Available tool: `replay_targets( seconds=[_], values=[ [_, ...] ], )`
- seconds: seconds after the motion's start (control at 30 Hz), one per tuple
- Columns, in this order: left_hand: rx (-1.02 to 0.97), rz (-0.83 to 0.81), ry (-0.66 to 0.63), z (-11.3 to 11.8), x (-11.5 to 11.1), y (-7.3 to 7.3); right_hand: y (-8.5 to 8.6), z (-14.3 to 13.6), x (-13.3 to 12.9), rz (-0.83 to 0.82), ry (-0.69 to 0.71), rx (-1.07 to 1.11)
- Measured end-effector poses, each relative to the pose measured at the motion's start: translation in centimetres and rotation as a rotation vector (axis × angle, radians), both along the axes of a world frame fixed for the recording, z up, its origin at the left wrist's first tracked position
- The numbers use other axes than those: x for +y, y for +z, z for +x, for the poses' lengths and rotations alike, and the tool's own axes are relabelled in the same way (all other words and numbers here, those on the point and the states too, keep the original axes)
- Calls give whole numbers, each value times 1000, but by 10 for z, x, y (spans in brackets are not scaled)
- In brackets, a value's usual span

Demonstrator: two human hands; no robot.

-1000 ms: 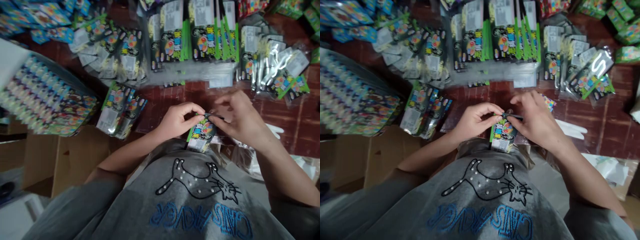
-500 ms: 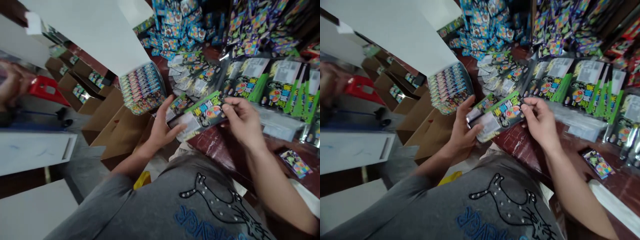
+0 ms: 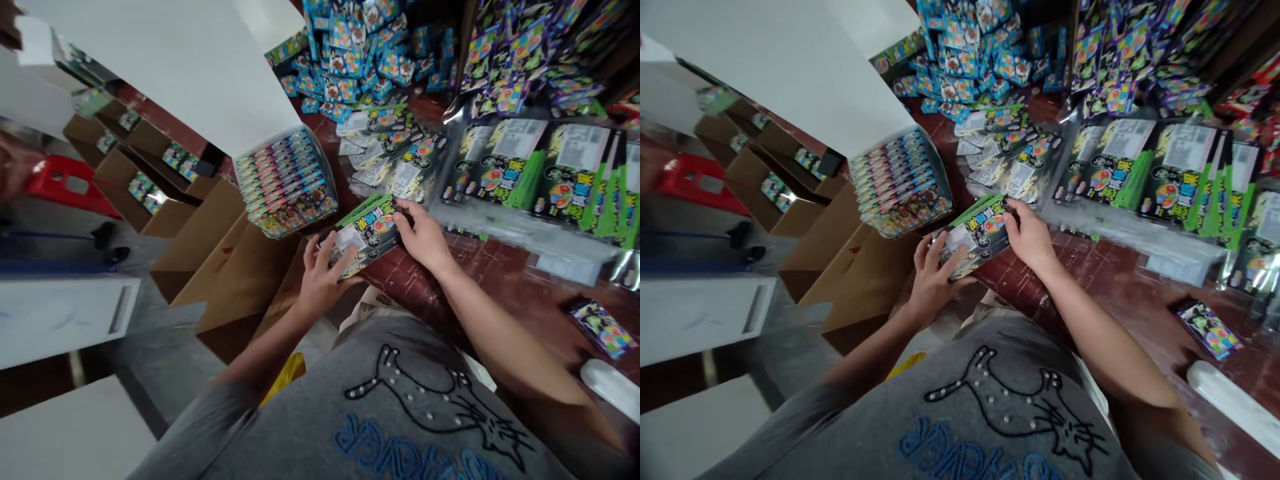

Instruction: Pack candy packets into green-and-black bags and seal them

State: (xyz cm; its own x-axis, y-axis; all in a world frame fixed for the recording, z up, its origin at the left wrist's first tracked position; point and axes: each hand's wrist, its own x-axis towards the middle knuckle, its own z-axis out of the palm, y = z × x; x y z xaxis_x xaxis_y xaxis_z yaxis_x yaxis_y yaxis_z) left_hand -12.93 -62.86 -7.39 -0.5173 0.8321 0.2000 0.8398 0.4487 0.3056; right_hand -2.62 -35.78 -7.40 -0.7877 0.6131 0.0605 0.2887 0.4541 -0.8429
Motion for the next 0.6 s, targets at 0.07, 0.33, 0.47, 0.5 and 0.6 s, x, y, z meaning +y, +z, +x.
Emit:
replay_targets(
  seconds=[0.07, 0.33, 0.47, 0.5, 0.6],
  values=[
    [14, 17, 39, -7, -3, -1, -2, -2, -2, -110, 13, 10],
    [17, 129, 60, -44, -1, 11, 38, -21, -7, 297, 60, -85],
    [92, 198, 50, -30, 1, 34, 52, 39, 49, 609, -93, -160],
    [97, 234, 46, -23, 5, 42, 53, 59, 65, 624, -144, -204],
    [12, 330, -72, 4, 33, 61, 51, 110, 97, 591, -126, -289]
  ],
)
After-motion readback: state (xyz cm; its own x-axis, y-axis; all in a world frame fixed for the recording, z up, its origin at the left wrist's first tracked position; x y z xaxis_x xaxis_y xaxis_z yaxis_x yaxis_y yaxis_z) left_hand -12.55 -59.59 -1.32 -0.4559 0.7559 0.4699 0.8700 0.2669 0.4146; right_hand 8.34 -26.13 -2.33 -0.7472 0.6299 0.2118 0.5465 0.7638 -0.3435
